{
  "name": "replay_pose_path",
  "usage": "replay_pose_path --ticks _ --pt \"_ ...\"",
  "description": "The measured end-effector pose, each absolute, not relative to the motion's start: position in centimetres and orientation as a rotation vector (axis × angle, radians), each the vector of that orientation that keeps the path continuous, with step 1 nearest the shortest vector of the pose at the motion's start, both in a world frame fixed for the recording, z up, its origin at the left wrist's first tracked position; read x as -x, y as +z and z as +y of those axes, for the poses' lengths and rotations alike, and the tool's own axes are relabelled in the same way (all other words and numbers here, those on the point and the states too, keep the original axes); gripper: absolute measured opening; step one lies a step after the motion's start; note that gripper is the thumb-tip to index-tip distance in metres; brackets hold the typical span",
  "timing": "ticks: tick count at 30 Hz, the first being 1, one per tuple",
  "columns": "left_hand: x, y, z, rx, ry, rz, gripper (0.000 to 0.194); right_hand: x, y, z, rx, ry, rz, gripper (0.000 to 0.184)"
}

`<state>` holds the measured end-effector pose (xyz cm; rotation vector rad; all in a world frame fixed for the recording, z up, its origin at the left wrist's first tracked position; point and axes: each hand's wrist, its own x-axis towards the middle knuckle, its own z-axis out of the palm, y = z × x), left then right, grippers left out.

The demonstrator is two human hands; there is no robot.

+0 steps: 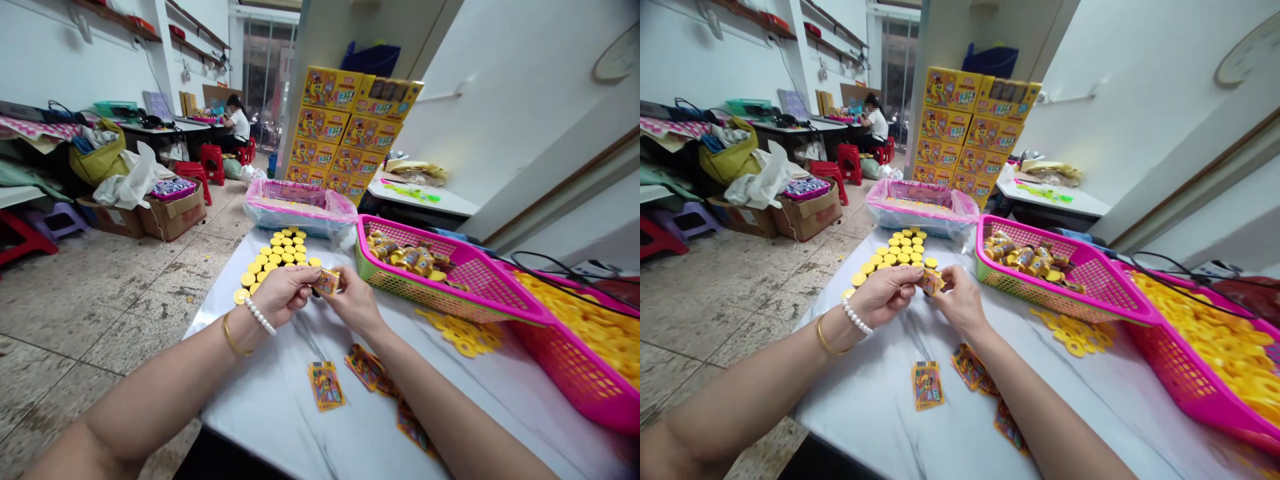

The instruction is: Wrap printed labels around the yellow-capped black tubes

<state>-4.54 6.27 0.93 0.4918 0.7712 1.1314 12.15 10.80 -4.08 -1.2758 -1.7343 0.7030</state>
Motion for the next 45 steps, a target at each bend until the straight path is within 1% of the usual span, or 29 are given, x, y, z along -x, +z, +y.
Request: replay_pose_path --ticks 3,6,9,12,16,22,24,30,36,40,45 --pt "4.6 0.8 6.4 -0.455 1.106 0.751 0.016 -14.3 -2.6 10.8 1.130 0.998 -1.482 0.043" --pt "4.7 0.7 6.7 -0.413 1.104 0.745 0.020 -15.5 -1.4 10.2 0.935 1.280 -1.251 0.034" --pt "4.7 0.6 6.9 -0.362 1.127 0.742 0.022 -15.2 -0.9 9.2 0.843 1.393 -1.170 0.031" --pt "4.6 0.5 6.9 -0.338 1.134 0.729 0.022 -14.4 -0.8 8.6 0.828 1.370 -1.163 0.033" --pt "4.4 0.3 6.8 -0.349 1.096 0.687 0.019 -14.0 -0.8 8.3 0.879 1.262 -1.232 0.035" --pt "4.4 -0.1 7.0 -0.378 1.125 0.684 0.020 -14.2 -0.5 7.8 0.958 0.896 -1.491 0.032" --pt "4.3 -0.2 7.0 -0.390 1.124 0.686 0.018 -14.1 -0.4 7.5 0.947 0.842 -1.533 0.031" --pt "4.0 -0.3 6.8 -0.418 1.102 0.660 0.016 -13.6 -0.2 7.3 0.944 1.083 -1.471 0.039" --pt "4.1 -0.2 7.0 -0.398 1.107 0.674 0.018 -13.7 0.0 7.4 0.932 0.987 -1.451 0.037" --pt "4.1 -0.1 6.9 -0.394 1.111 0.697 0.017 -13.7 0.2 7.5 0.907 1.159 -1.224 0.037" --pt "3.9 0.2 6.5 -0.367 1.115 0.643 0.021 -13.5 0.0 7.7 0.930 1.278 -1.178 0.039"
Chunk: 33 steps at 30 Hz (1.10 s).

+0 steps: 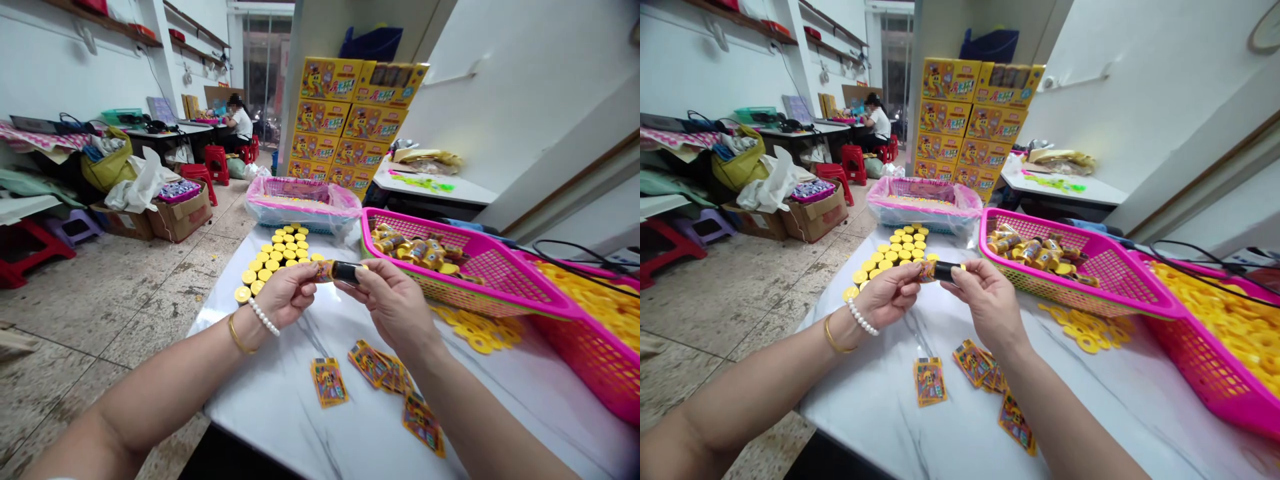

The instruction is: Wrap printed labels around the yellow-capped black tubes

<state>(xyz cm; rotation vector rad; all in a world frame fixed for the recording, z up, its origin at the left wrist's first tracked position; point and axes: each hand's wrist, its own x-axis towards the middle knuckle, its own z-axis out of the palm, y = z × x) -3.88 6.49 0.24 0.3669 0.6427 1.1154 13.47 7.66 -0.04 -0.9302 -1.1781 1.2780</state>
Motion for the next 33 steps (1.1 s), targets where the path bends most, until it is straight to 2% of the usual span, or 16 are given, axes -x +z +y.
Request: replay_pose_path --ticks 4,8,10,17,22,29,33 --pt "3.7 0.5 6.2 -0.357 1.150 0.614 0.022 -13.5 0.1 7.2 0.993 1.197 -1.325 0.036" --pt "3.7 0.3 6.3 -0.395 1.145 0.635 0.022 -13.6 0.2 6.3 1.019 0.762 -1.640 0.024" --pt "3.8 0.1 6.4 -0.436 1.157 0.650 0.019 -13.6 0.2 6.0 0.999 0.664 -1.713 0.023" --pt "4.2 -0.1 6.7 -0.579 1.211 0.728 0.009 -13.9 0.4 6.0 1.028 0.549 -1.846 0.027" --pt "4.3 0.1 6.4 -0.729 1.162 0.799 0.017 -14.4 0.8 6.3 0.919 0.816 -1.898 0.027" --pt "4.1 0.2 6.2 -0.785 1.334 0.948 0.017 -14.7 1.0 6.3 0.967 0.549 -1.730 0.032" --pt "4.8 0.7 6.1 -0.930 1.245 0.834 0.036 -14.5 1.4 6.2 0.863 0.655 -1.741 0.036"
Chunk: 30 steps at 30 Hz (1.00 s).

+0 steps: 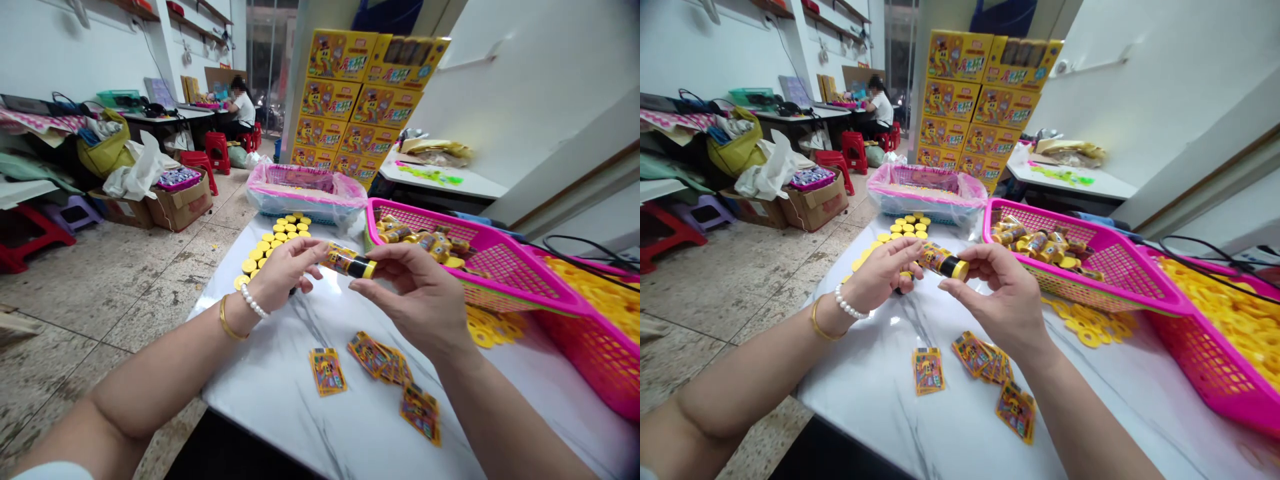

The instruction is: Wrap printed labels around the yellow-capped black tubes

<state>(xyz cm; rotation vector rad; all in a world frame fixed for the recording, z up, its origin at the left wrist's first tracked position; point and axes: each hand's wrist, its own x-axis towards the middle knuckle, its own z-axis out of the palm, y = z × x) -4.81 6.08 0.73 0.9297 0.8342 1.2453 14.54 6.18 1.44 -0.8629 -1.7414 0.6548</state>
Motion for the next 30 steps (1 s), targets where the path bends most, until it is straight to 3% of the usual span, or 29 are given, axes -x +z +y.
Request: replay_pose_path --ticks 4,12,18,25,30 --pt "5.2 0.7 6.1 -1.086 1.058 0.749 0.046 -14.5 1.5 6.3 0.805 0.755 -1.816 0.029" --pt "4.7 -0.5 6.4 -1.074 1.136 0.719 0.034 -14.6 0.9 6.5 0.914 0.699 -1.856 0.027" --pt "5.1 -0.1 6.4 -1.035 1.099 0.768 0.050 -15.1 0.8 6.7 0.922 0.655 -1.830 0.027" --pt "5.1 -0.6 6.7 -1.030 1.035 0.784 0.032 -14.1 0.1 6.9 0.934 0.521 -1.897 0.018" --pt "5.3 0.0 6.6 -0.957 0.906 0.778 0.045 -14.3 -0.4 7.5 0.900 0.664 -1.906 0.024"
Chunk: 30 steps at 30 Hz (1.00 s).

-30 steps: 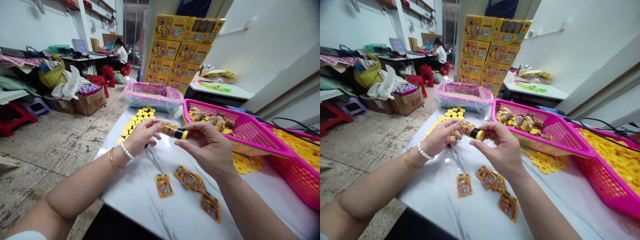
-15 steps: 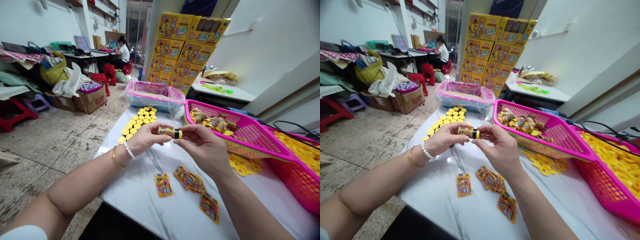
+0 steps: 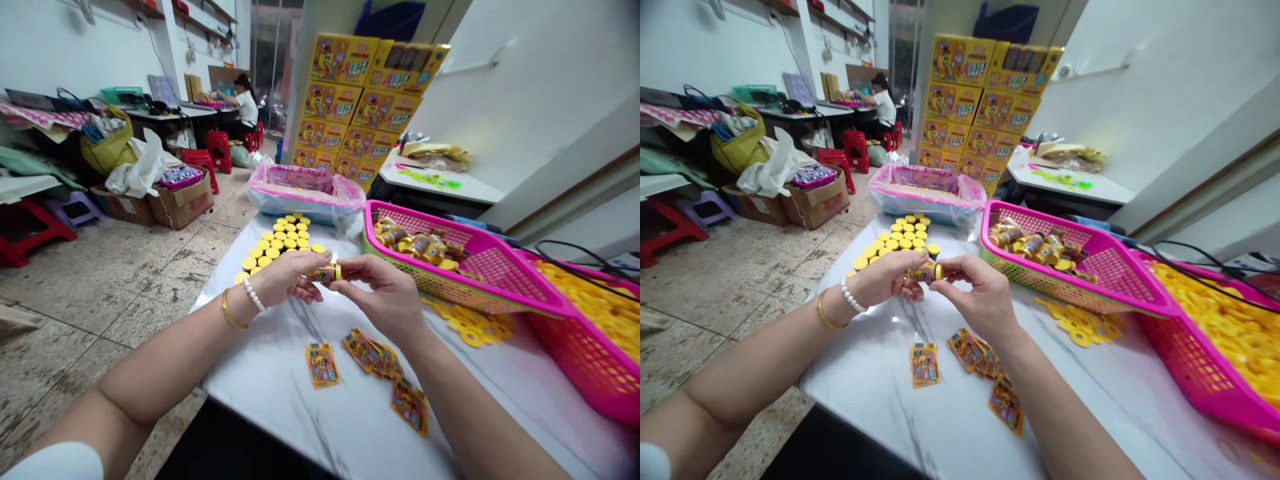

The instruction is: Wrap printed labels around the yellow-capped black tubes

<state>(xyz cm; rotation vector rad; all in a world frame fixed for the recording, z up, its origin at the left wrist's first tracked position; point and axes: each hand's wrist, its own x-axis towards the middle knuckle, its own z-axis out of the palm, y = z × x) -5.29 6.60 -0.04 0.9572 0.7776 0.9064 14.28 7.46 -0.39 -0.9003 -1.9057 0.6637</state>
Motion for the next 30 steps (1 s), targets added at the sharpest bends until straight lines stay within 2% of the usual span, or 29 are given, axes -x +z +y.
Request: replay_pose_path --ticks 3,7,14,22,25,28,30 --pt "5.6 -0.2 6.9 -0.965 0.920 0.818 0.047 -14.7 -0.4 7.6 0.889 0.598 -1.911 0.027" --pt "5.7 -0.8 7.3 -0.963 1.008 0.818 0.043 -15.0 -0.5 7.5 0.906 0.726 -1.922 0.031" --pt "4.9 -0.2 6.4 -1.079 1.124 0.790 0.018 -15.4 -0.3 6.8 1.043 0.799 -1.724 0.028" --pt "5.0 0.3 6.7 -1.251 1.072 0.784 0.006 -15.8 0.0 6.4 1.094 0.859 -1.785 0.030" --pt "5.1 0.0 6.7 -1.313 1.143 0.763 0.008 -15.1 -0.2 6.8 1.130 1.092 -1.553 0.029" --pt "5.1 -0.3 6.6 -1.384 1.202 0.758 0.017 -14.3 0.0 7.3 1.147 1.495 -1.274 0.038" --pt "5.1 -0.4 6.7 -1.402 1.156 0.727 0.027 -14.1 0.4 7.4 1.146 1.634 -1.192 0.043"
